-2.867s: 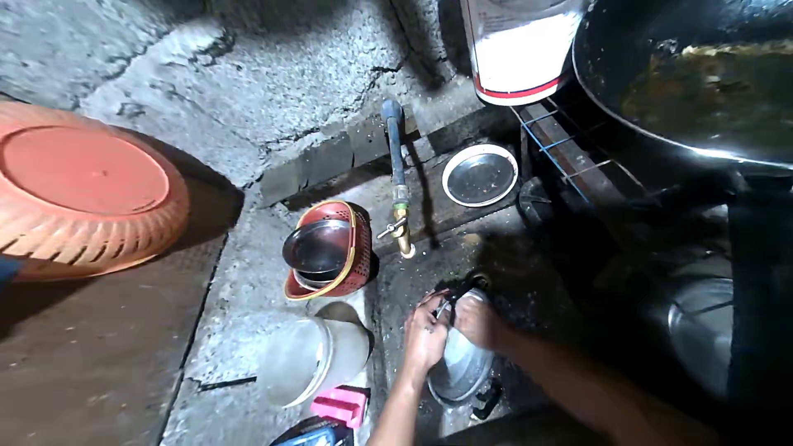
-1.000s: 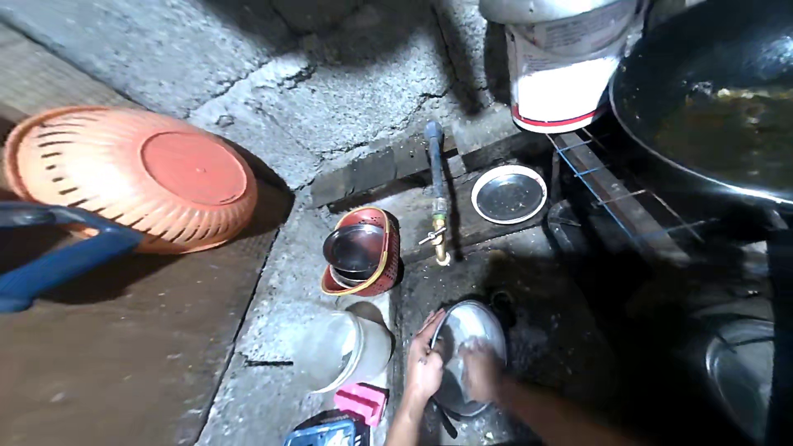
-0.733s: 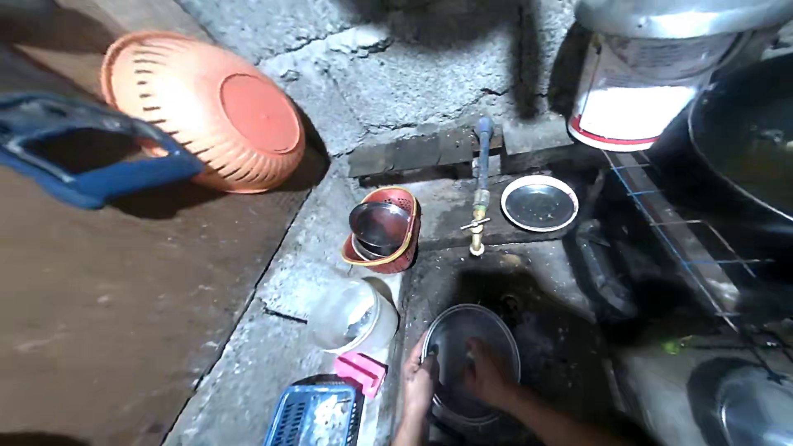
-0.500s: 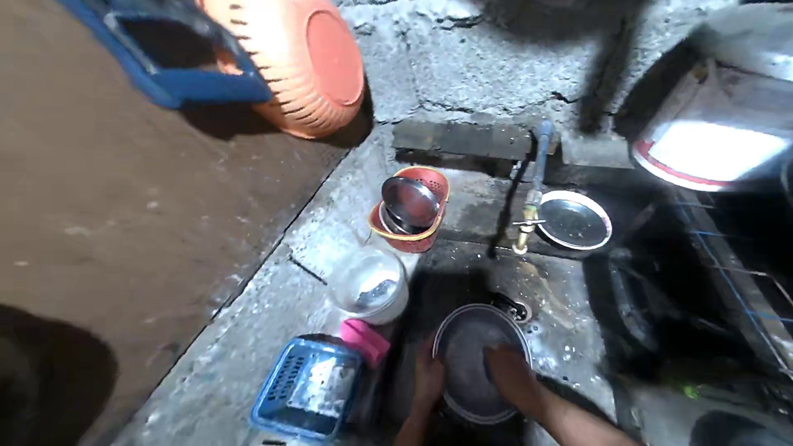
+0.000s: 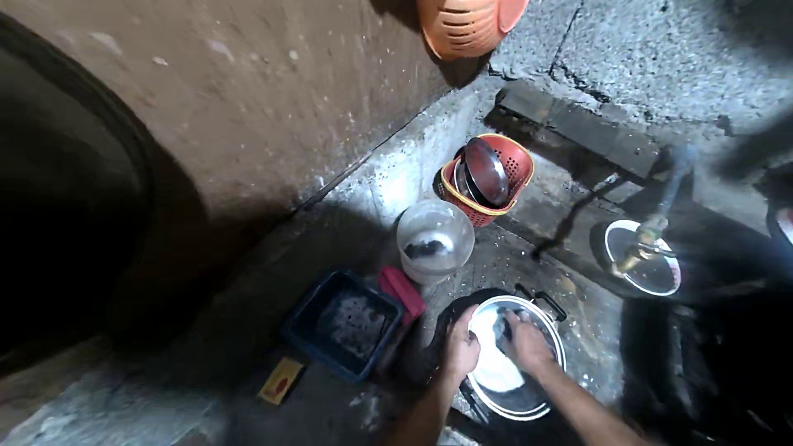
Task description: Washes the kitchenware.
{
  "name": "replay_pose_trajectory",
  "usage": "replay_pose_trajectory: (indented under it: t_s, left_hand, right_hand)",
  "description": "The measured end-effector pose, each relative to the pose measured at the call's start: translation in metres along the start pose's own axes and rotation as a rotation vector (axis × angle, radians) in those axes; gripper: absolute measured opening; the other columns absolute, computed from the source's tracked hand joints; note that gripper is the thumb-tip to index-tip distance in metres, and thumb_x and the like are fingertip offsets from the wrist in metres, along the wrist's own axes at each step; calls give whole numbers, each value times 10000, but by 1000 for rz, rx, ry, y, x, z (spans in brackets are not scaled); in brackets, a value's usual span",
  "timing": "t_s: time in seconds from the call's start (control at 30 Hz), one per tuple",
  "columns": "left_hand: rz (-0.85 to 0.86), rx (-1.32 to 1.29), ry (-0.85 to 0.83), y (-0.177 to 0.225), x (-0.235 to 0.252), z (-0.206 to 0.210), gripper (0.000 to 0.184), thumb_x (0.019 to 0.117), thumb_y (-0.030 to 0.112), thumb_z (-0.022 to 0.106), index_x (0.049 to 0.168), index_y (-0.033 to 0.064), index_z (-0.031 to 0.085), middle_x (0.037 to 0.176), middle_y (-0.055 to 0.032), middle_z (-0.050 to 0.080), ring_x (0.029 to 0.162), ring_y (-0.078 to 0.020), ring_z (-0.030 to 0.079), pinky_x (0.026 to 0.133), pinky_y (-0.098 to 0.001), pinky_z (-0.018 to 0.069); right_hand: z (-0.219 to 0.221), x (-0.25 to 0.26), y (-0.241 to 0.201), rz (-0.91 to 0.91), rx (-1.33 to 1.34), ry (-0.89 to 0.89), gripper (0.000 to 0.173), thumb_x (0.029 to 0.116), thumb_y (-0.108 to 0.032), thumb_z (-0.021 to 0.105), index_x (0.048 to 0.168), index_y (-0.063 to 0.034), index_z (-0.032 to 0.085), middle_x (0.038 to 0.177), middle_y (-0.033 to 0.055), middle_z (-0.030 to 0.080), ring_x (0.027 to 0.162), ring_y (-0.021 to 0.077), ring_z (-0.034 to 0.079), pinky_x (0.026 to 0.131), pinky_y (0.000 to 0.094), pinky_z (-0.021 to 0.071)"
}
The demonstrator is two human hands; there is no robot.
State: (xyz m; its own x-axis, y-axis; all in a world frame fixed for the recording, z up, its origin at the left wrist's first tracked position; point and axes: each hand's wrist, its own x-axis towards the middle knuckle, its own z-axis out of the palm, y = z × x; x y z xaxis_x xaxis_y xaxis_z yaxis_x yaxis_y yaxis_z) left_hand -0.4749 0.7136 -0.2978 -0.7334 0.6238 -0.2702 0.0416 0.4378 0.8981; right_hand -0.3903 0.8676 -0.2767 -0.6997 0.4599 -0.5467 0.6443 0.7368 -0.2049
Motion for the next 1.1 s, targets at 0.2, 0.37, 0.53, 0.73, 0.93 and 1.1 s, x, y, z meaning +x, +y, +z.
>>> replay_pose_trajectory:
  t_s: [0.2,0.37,0.53,0.73,0.93,1.1]
  left_hand:
    - [-23,37,23,2,1,-4,593,876,2,553,1454,131,577,1357,-80,666,1271,-184,619,1113,-409,476]
    - [-42,51,24,12,4,2,594,869,-1,559,1452,115,578,1369,-91,657,1281,-201,614,1121,-409,468]
    - [-29,110,6,12,6,-4,579,866,7,579,1431,132,603,1348,-81,672,1269,-201,621,1115,-412,473]
    - [-37,128,-8,18,10,-3,564,866,25,599,1421,122,605,1335,-96,673,1262,-215,622,1113,-418,471]
    - [-55,176,-8,17,12,-4,549,883,47,593,1426,127,597,1324,-101,678,1254,-228,629,1102,-435,480]
    - [-48,167,-22,10,12,-10,565,888,35,593,1447,111,573,1325,-113,676,1245,-226,636,1099,-428,486]
  right_hand:
    - [31,-39,-13,-220,-64,-152,551,947,-244,655,1479,-162,537,1533,239,449,1360,418,507,1098,549,469]
    - [14,2,-8,59,-10,89,531,943,-276,643,1436,-104,549,1421,265,529,1268,433,571,1055,553,494]
    - [23,-29,6,-190,-113,-225,639,863,-154,715,1473,-158,523,1484,253,489,1324,438,532,1060,592,488]
    - [42,-22,-15,-195,-47,-50,556,906,-193,654,1440,-69,560,1461,277,511,1382,431,475,1158,542,405]
    - [27,10,-16,-26,22,104,489,978,-252,575,1428,-64,542,1348,233,609,1263,381,598,1081,522,486]
    - [28,-23,-2,-263,-43,-285,586,853,-154,719,1418,-133,564,1437,210,554,1319,388,548,1092,572,466]
